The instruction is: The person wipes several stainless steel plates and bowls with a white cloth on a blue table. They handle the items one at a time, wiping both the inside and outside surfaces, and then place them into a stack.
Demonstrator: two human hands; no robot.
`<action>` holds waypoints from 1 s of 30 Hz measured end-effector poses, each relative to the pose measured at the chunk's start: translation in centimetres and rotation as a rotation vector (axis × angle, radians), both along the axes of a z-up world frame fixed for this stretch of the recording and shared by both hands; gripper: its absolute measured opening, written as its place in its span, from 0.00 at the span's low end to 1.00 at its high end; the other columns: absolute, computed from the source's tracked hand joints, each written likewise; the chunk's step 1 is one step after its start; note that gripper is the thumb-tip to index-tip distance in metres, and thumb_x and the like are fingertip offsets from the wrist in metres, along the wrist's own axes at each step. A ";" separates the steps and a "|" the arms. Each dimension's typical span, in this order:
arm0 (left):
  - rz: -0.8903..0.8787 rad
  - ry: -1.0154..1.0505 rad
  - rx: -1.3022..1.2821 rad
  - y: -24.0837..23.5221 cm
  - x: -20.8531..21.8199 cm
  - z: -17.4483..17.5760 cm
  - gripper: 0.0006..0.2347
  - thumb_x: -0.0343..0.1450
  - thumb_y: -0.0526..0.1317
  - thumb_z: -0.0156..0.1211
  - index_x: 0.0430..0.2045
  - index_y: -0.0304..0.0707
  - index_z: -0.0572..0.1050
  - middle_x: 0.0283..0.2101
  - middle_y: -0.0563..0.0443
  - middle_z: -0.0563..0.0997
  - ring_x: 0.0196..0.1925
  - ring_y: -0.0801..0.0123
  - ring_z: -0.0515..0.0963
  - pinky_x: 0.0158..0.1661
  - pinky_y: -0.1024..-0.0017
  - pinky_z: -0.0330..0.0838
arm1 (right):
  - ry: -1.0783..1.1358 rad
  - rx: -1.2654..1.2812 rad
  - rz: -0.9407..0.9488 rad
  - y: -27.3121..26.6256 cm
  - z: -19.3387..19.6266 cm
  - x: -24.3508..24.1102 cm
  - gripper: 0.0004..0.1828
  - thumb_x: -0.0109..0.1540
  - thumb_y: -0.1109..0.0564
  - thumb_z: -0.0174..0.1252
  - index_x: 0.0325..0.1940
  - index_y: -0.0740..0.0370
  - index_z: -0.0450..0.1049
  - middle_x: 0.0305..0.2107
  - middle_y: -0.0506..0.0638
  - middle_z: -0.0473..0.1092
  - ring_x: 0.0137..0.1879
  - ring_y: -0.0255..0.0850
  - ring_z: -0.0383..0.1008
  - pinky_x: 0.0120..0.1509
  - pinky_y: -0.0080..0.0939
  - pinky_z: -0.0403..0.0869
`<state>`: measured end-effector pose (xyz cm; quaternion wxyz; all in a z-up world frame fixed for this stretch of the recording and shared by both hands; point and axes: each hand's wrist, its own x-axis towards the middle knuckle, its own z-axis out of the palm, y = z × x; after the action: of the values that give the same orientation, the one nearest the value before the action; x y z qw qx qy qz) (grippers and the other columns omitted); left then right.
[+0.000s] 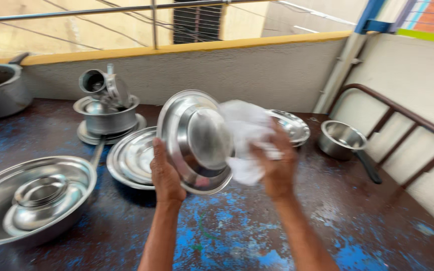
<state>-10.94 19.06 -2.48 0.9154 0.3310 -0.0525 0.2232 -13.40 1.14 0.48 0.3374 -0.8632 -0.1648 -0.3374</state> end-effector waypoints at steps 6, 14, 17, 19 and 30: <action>0.023 -0.122 0.158 -2.3 -1.1 0.9 0.23 0.83 0.56 0.52 0.33 0.30 0.73 0.28 0.54 0.72 0.30 0.75 0.68 0.32 0.72 0.63 | -0.301 -0.121 0.101 3.5 0.8 -2.3 0.44 0.56 0.32 0.64 0.73 0.42 0.59 0.73 0.59 0.47 0.76 0.57 0.42 0.72 0.58 0.50; 0.107 -0.006 0.350 -2.5 -5.5 2.8 0.22 0.81 0.56 0.48 0.27 0.36 0.74 0.20 0.57 0.73 0.19 0.78 0.68 0.20 0.74 0.60 | -0.205 0.027 -0.056 1.0 5.6 2.5 0.40 0.57 0.34 0.64 0.70 0.43 0.61 0.70 0.58 0.51 0.74 0.56 0.46 0.72 0.58 0.52; 0.121 0.000 0.397 -3.2 -5.8 3.7 0.21 0.79 0.54 0.46 0.34 0.35 0.78 0.25 0.56 0.77 0.23 0.77 0.72 0.21 0.74 0.64 | -0.324 -0.084 0.049 2.8 1.3 -2.3 0.39 0.57 0.34 0.63 0.69 0.44 0.62 0.69 0.58 0.52 0.74 0.56 0.47 0.72 0.57 0.53; 0.167 -0.016 0.462 -4.4 -5.4 3.3 0.20 0.80 0.52 0.46 0.37 0.33 0.79 0.29 0.56 0.79 0.28 0.77 0.74 0.26 0.74 0.68 | -0.339 -0.100 0.056 1.8 0.7 -2.7 0.38 0.57 0.35 0.63 0.68 0.44 0.63 0.68 0.57 0.53 0.73 0.56 0.48 0.72 0.57 0.53; -0.143 -0.088 -0.161 -5.3 -5.4 3.5 0.15 0.74 0.45 0.41 0.36 0.37 0.78 0.33 0.51 0.82 0.34 0.72 0.83 0.42 0.78 0.80 | -0.347 0.001 0.118 3.9 1.9 -1.6 0.32 0.58 0.37 0.62 0.63 0.46 0.66 0.64 0.57 0.58 0.71 0.55 0.53 0.71 0.57 0.56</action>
<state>-16.38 13.73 1.00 0.9493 0.2416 -0.0981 0.1755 -14.99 5.03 2.35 0.3234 -0.7807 -0.2707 -0.4611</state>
